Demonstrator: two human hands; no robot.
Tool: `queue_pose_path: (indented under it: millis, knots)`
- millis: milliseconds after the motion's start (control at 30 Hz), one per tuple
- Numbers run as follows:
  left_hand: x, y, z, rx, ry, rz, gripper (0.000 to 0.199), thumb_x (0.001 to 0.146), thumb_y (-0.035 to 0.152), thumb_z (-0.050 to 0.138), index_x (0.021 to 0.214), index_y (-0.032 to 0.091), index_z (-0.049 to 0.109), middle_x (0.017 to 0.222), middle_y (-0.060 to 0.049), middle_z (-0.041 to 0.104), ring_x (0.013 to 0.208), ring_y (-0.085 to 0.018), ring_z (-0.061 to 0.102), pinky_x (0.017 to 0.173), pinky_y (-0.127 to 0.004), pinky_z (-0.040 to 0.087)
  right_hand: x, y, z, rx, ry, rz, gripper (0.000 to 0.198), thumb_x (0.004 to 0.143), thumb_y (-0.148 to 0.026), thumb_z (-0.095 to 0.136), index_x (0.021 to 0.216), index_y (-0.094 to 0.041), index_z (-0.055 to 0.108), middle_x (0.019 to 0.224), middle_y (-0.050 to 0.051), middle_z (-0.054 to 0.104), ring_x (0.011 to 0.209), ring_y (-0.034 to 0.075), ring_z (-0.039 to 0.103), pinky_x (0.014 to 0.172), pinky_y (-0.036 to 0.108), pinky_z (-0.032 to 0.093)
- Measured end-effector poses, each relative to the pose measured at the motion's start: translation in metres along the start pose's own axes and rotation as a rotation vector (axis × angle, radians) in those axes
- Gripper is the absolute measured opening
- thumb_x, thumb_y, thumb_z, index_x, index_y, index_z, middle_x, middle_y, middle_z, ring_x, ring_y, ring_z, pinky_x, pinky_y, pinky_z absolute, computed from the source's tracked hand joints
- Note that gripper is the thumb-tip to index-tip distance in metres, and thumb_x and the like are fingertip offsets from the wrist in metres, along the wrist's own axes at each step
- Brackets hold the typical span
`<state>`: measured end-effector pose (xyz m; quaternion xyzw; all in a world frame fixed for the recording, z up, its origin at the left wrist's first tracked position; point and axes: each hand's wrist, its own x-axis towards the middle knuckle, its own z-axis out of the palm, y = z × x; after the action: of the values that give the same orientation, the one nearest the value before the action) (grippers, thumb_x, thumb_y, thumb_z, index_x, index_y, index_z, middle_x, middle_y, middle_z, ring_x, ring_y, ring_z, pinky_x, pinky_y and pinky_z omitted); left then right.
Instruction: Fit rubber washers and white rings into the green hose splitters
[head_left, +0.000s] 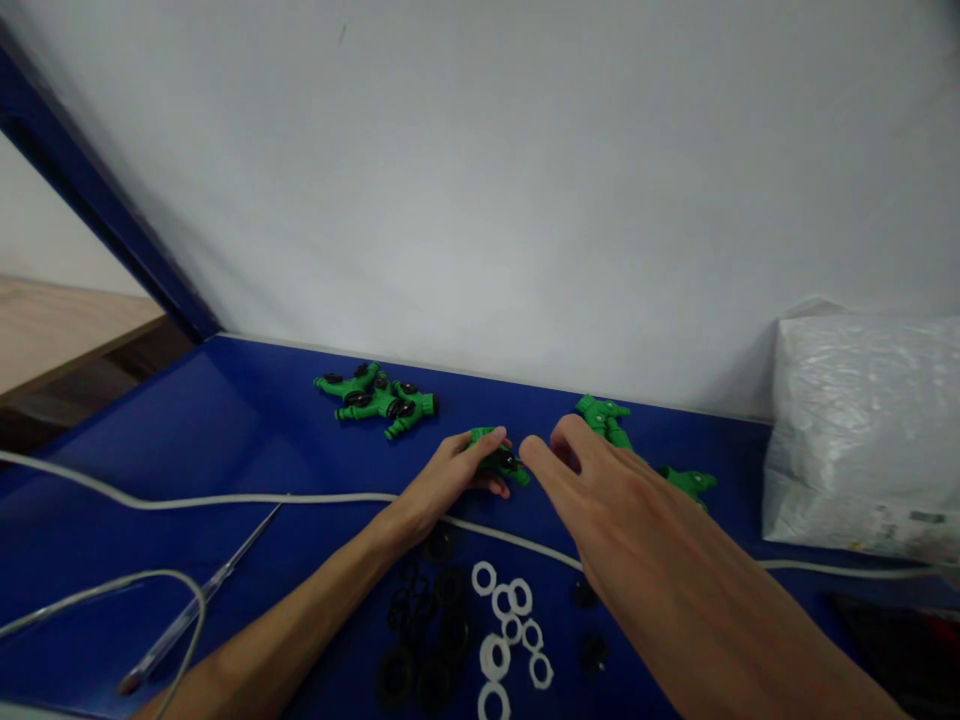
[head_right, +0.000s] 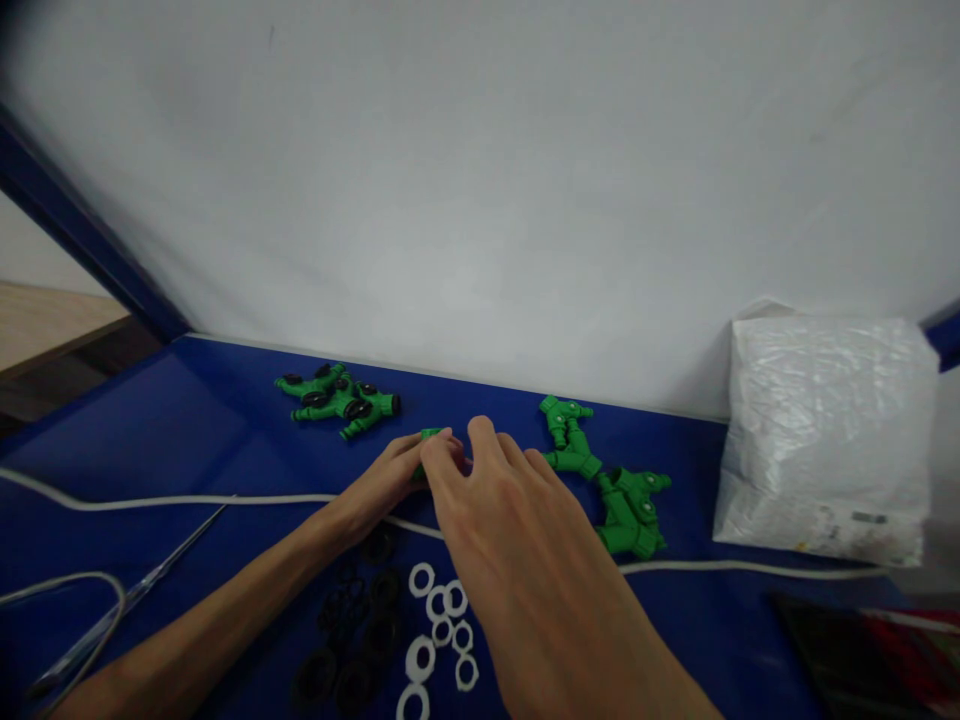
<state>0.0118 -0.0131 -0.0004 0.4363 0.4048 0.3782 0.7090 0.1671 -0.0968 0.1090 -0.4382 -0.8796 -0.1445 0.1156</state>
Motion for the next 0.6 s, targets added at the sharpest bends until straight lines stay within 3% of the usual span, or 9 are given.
queue_pose_path:
  millis: [267,467,600]
  knots:
    - [0.001,-0.001,-0.001,-0.005,-0.027,0.022,0.04,0.087,0.051,0.065,0.095,0.012,0.067,0.083,-0.006,0.069,0.065,-0.016,0.065,0.069,-0.029,0.053,-0.002,0.012,0.017,-0.058,0.013,0.002,0.038,0.08,-0.006,0.048,0.116,-0.016,0.056,0.095,0.01,0.061,0.085,0.024,0.065,0.073,0.036,0.057]
    - [0.0,-0.001,-0.001,0.008,0.008,-0.001,0.039,0.085,0.051,0.067,0.094,0.012,0.069,0.086,-0.007,0.071,0.068,-0.016,0.066,0.076,-0.031,0.055,0.0,0.002,0.006,-0.036,-0.001,0.019,0.058,0.068,-0.002,0.048,0.125,-0.013,0.049,0.1,0.012,0.06,0.08,0.024,0.064,0.067,0.035,0.056]
    - [0.001,-0.001,-0.001,0.014,-0.013,0.013,0.043,0.086,0.053,0.065,0.096,0.011,0.068,0.088,-0.008,0.07,0.067,-0.016,0.065,0.074,-0.03,0.055,0.004,0.003,0.008,-0.048,-0.008,0.016,0.041,0.073,-0.005,0.049,0.113,-0.014,0.055,0.092,0.011,0.06,0.077,0.024,0.064,0.066,0.035,0.056]
